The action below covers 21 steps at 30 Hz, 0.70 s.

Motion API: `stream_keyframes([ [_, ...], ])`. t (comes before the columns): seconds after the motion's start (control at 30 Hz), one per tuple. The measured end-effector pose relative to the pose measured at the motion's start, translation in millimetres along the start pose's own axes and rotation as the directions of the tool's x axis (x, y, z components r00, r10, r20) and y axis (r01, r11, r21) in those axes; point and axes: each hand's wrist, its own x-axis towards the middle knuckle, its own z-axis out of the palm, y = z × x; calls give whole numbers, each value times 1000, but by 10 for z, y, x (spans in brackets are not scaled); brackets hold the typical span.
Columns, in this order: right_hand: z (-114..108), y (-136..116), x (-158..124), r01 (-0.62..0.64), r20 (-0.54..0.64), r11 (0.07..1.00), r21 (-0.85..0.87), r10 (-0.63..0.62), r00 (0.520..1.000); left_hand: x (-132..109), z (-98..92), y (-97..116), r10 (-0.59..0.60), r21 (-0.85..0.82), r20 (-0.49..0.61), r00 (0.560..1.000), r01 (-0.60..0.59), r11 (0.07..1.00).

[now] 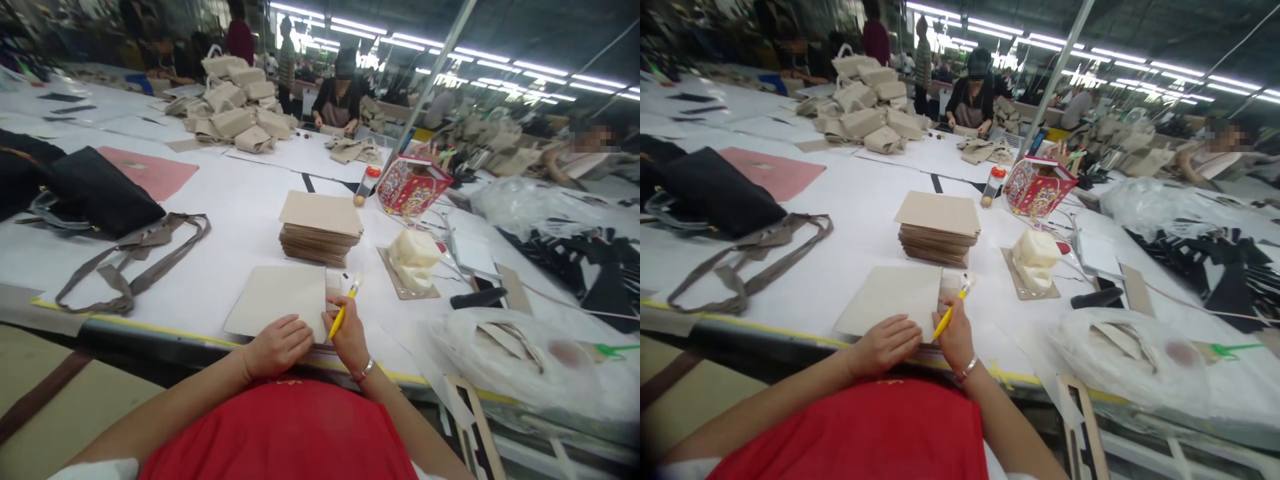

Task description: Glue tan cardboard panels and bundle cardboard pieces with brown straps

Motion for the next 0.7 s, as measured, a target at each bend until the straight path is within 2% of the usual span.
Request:
stream_keyframes([
  [0.1, -136, 286, -88, -96, -123, 993, -67, 87, 989, -178, 67, -128, -112, 1, 199, 974, 114, 994],
  [0.2, -152, 497, -125, -134, -143, 969, -207, 106, 984, -356, 77, -211, -224, 8, 345, 911, 236, 972],
  [0.3, -179, 561, -95, -46, -101, 930, -364, 10, 995, -433, 64, -237, -272, 9, 402, 875, 293, 956],
  [0.4, -447, 450, 71, 78, -108, 883, -463, -144, 984, -362, -1, -316, -277, -24, 383, 881, 309, 951],
  [0.47, -761, 263, 306, 111, -166, 894, -435, -200, 966, -182, -60, -457, -279, -31, 292, 915, 301, 953],
  [0.57, -1174, -198, 884, 132, -325, 953, -271, -220, 920, 343, -112, -802, -248, 42, 54, 967, 246, 968],
  [0.63, -1240, -547, 1397, 199, -316, 977, -73, -212, 925, 795, -64, -1072, -204, 104, -42, 978, 208, 973],
  [0.7, -1096, -810, 1947, 156, -182, 979, 132, -131, 974, 1212, 65, -1317, -226, 148, -19, 974, 226, 963],
])
